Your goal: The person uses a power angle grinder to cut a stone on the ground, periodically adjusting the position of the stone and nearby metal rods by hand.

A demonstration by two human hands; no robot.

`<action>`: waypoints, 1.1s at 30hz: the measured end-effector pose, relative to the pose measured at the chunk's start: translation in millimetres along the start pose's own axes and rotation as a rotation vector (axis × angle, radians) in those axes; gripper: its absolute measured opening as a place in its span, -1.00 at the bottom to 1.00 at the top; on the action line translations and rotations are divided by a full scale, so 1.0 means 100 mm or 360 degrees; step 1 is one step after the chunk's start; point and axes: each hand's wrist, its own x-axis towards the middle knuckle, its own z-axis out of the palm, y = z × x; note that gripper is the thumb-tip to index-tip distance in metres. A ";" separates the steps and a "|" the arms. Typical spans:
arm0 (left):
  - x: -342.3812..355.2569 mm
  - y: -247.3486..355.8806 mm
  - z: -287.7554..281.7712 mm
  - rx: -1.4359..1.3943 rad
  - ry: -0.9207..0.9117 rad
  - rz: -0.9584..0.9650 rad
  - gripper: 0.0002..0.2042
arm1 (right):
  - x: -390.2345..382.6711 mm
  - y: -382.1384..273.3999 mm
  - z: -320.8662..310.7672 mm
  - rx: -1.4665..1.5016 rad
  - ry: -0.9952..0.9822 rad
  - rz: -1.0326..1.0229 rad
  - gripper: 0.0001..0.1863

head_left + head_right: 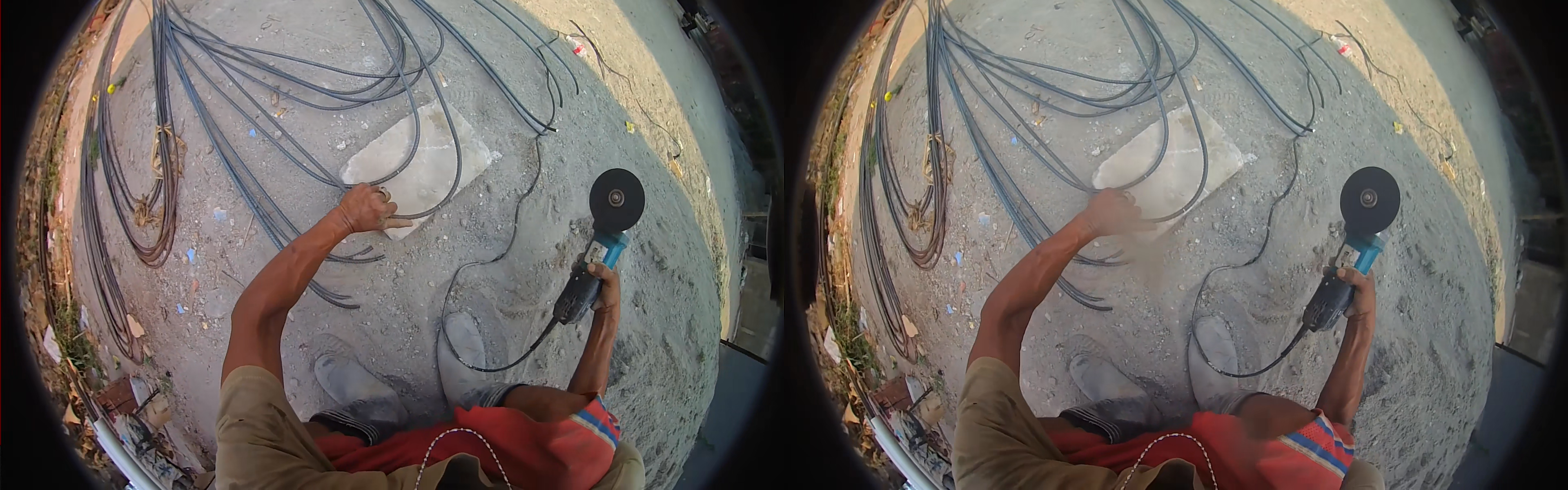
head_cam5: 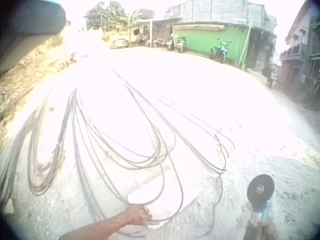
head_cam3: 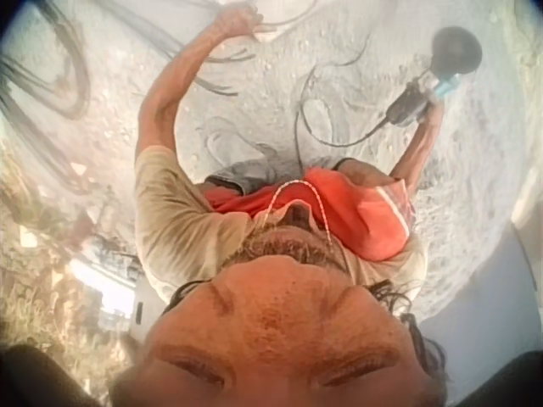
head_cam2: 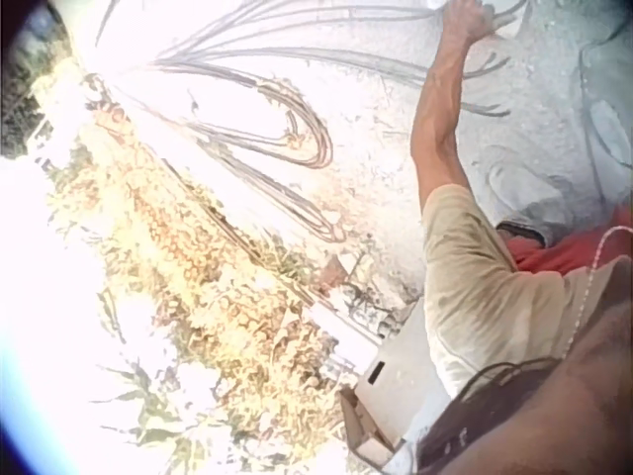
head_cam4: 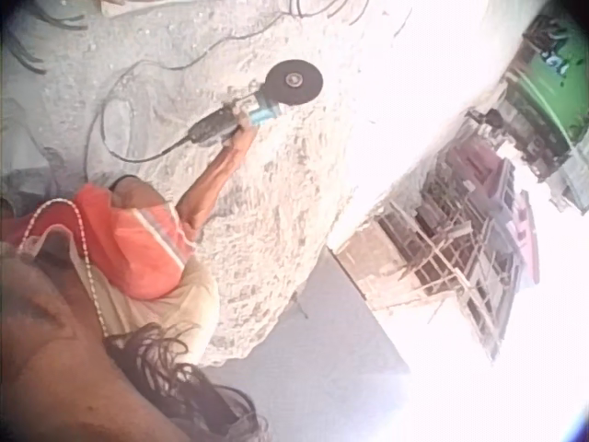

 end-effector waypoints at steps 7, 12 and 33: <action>0.22 0.13 0.19 -0.0060 0.0935 -0.0327 -0.52 | -0.20 0.06 0.12 0.0037 0.0064 -0.0086 -0.43; 0.14 0.10 0.14 0.0011 0.1070 -0.0449 -0.37 | -0.16 0.08 0.32 -0.0046 -0.0057 -0.0081 -0.43; 0.54 -0.55 -0.07 -0.0027 0.0098 -0.0388 -0.76 | -0.21 0.07 0.32 -0.0177 0.0036 -0.0021 -0.38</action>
